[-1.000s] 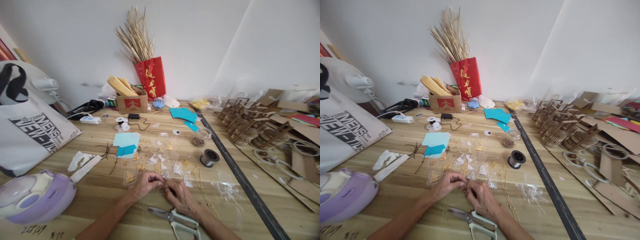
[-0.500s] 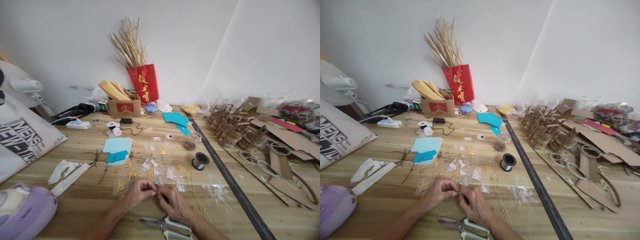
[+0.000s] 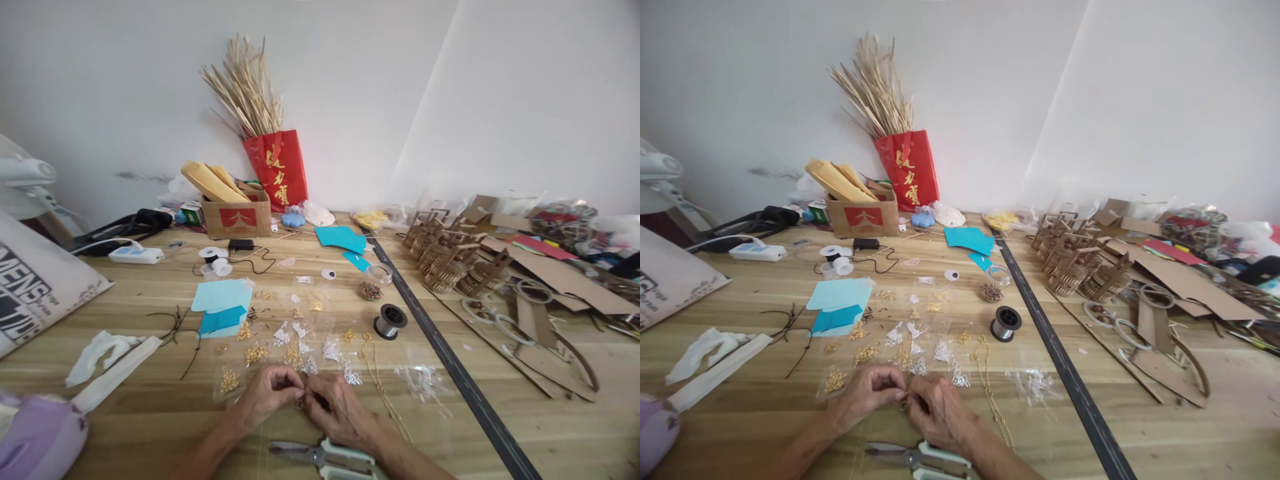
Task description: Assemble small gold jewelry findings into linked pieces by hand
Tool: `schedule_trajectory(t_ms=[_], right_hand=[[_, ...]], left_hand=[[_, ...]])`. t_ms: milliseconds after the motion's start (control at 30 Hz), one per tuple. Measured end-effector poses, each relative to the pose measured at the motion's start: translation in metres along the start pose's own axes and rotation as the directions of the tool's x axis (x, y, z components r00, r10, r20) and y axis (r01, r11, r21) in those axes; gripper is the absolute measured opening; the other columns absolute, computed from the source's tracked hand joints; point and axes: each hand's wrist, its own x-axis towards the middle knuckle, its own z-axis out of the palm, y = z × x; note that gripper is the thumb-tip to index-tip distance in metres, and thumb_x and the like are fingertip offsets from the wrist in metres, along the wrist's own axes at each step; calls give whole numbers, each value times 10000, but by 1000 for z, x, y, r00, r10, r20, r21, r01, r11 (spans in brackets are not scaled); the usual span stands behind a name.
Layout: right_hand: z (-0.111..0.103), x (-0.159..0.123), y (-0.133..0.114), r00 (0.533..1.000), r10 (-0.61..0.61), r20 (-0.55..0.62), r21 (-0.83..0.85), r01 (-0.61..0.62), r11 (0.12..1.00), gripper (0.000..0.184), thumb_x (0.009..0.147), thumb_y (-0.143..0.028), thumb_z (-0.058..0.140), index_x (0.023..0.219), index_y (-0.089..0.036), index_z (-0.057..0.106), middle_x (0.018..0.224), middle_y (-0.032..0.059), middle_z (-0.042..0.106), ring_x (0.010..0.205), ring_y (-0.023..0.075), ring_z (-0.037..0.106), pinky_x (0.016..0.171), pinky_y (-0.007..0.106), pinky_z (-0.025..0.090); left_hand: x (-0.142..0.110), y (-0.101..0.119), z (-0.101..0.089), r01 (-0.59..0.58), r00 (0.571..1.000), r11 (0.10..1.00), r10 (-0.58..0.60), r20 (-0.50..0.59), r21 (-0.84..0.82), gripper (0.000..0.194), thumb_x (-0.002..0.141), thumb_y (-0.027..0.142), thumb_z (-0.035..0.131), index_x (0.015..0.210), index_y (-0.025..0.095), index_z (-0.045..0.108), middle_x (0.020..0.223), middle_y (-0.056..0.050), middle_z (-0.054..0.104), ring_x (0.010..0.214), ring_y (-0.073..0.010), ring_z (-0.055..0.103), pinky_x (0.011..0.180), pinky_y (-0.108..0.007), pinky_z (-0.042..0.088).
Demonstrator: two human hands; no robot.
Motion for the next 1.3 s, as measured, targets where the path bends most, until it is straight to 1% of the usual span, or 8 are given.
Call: schedule_trajectory(t_ms=[167, 367, 500, 600, 733, 867, 1100, 1300], right_hand=[[0, 0, 0, 1000, -10, -9, 29, 10, 1000, 125, 877, -166, 434, 785, -182, 517, 620, -30, 489, 536, 103, 420, 529, 203, 304], [-1, 1, 1, 1000, -13, -21, 95, 15, 995, 155, 898, -177, 419, 758, -188, 486, 619, -37, 451, 553, 103, 413, 537, 207, 296], [-1, 1, 2, 1000, 15, -8, 134, -14, 991, 208, 931, -191, 373, 740, -192, 457, 627, -40, 426, 559, 103, 400, 546, 212, 295], [-1, 1, 3, 1000, 4, -22, 141, -1, 990, 227, 957, -203, 319, 779, -193, 461, 677, -24, 458, 599, 114, 421, 581, 220, 317], [-2, 0, 4, 1000, -6, -14, 169, 9, 986, 246, 974, -193, 265, 837, -200, 470, 708, -17, 482, 628, 123, 452, 619, 225, 343], [-1, -1, 4, 1000, 1, -4, 211, 0, 978, 250, 981, -201, 260, 844, -205, 469, 687, -23, 473, 618, 123, 458, 611, 223, 348], [-2, 0, 3, 998, 59, 4, 278, -58, 959, 256, 985, -235, 282, 848, -199, 496, 671, -28, 478, 613, 121, 465, 609, 226, 356], [-4, -1, 2, 999, 35, -6, 259, -32, 965, 229, 975, -249, 313, 912, -196, 526, 727, -17, 510, 660, 128, 481, 643, 239, 360]], left_hand=[[-1, 0, 1, -18, 1000, 997, 18, -7, 77, 192, 703, 316, 665, 635, 138, 638, 633, -13, 616, 621, -144, 528, 602, -243, 405], [-2, 2, 1, -44, 998, 994, 48, -32, 102, 184, 732, 296, 626, 640, 137, 624, 631, -8, 596, 615, -137, 511, 587, -234, 389], [-3, 4, 1, -61, 996, 992, 68, -63, 113, 183, 734, 294, 628, 650, 132, 626, 632, -6, 592, 615, -132, 503, 586, -229, 386], [-3, 4, 0, -72, 993, 989, 83, -80, 129, 188, 738, 298, 633, 659, 128, 636, 636, -9, 600, 626, -136, 515, 598, -232, 393], [-4, 4, 0, -69, 993, 990, 80, -85, 121, 191, 739, 301, 634, 664, 125, 642, 634, -11, 601, 623, -136, 518, 598, -234, 399], [-4, 3, 0, -63, 994, 993, 71, -85, 99, 184, 734, 293, 637, 664, 122, 641, 634, -11, 600, 617, -132, 515, 587, -229, 390], [-3, -5, 1, -55, 994, 996, 62, -90, 70, 176, 732, 287, 651, 674, 121, 652, 650, -18, 618, 622, -130, 528, 586, -223, 393], [-3, -3, 1, -51, 991, 995, 61, -120, 89, 178, 736, 289, 654, 684, 119, 658, 655, -24, 632, 627, -135, 542, 595, -227, 405]])
